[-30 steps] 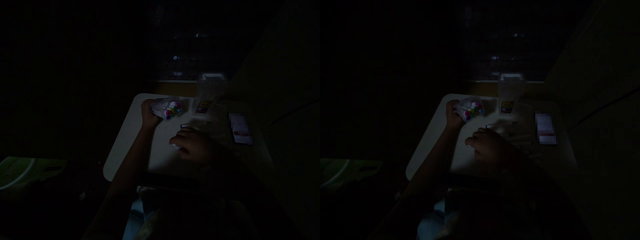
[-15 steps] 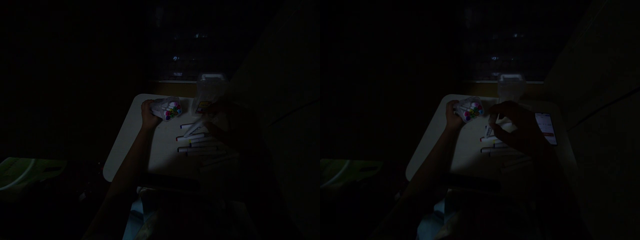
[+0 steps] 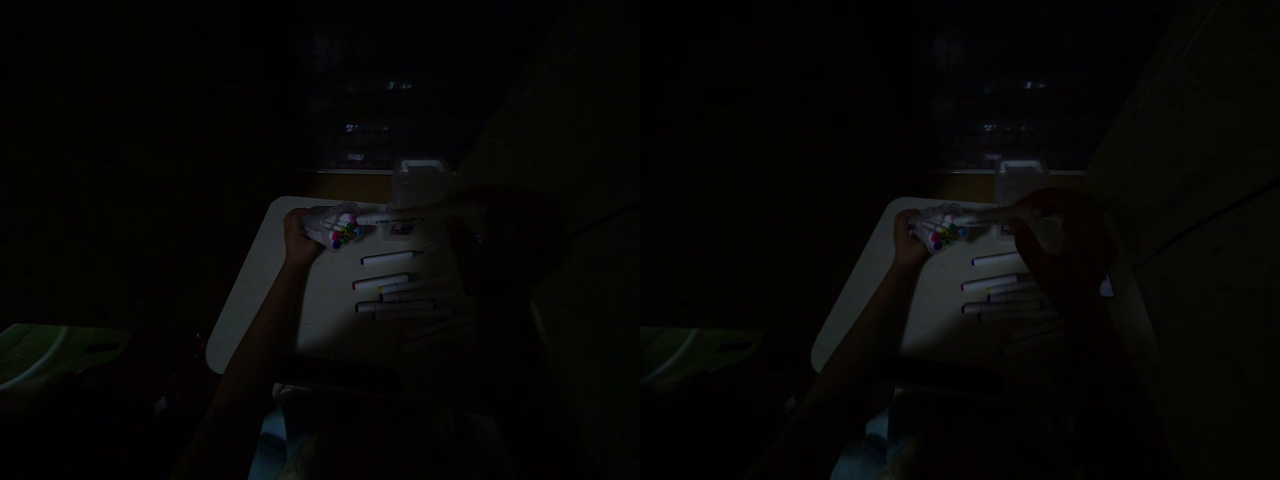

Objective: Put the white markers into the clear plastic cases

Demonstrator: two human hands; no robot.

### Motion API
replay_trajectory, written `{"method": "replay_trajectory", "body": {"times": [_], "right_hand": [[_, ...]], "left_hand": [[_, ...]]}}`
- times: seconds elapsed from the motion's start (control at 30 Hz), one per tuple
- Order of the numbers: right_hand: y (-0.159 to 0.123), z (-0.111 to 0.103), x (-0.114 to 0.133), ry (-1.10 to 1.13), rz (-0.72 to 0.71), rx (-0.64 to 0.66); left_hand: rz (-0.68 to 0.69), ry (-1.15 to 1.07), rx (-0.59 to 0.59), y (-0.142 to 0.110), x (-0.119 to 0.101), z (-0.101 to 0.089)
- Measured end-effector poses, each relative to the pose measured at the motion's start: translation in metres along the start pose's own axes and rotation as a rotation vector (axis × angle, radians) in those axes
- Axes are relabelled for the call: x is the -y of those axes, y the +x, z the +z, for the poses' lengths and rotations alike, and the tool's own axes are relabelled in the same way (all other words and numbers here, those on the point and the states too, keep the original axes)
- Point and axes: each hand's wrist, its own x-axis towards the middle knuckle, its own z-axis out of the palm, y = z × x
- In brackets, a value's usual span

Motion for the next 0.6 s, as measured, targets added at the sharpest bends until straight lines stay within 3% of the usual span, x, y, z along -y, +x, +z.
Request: {"method": "replay_trajectory", "body": {"times": [0.13, 0.4, 0.6], "right_hand": [[0.001, 0.008, 0.003, 0.045, -0.026, -0.106], [-0.004, 0.026, -0.003, 0.113, -0.076, 0.043], [-0.008, 0.043, -0.005, 0.062, -0.219, -0.015]], "left_hand": [[-0.013, 0.009, 0.009, 0.001, 0.002, 0.000], [-0.029, -0.004, 0.019, 0.001, -0.002, -0.001], [-0.019, -0.002, 0.030, 0.001, -0.003, -0.002]]}}
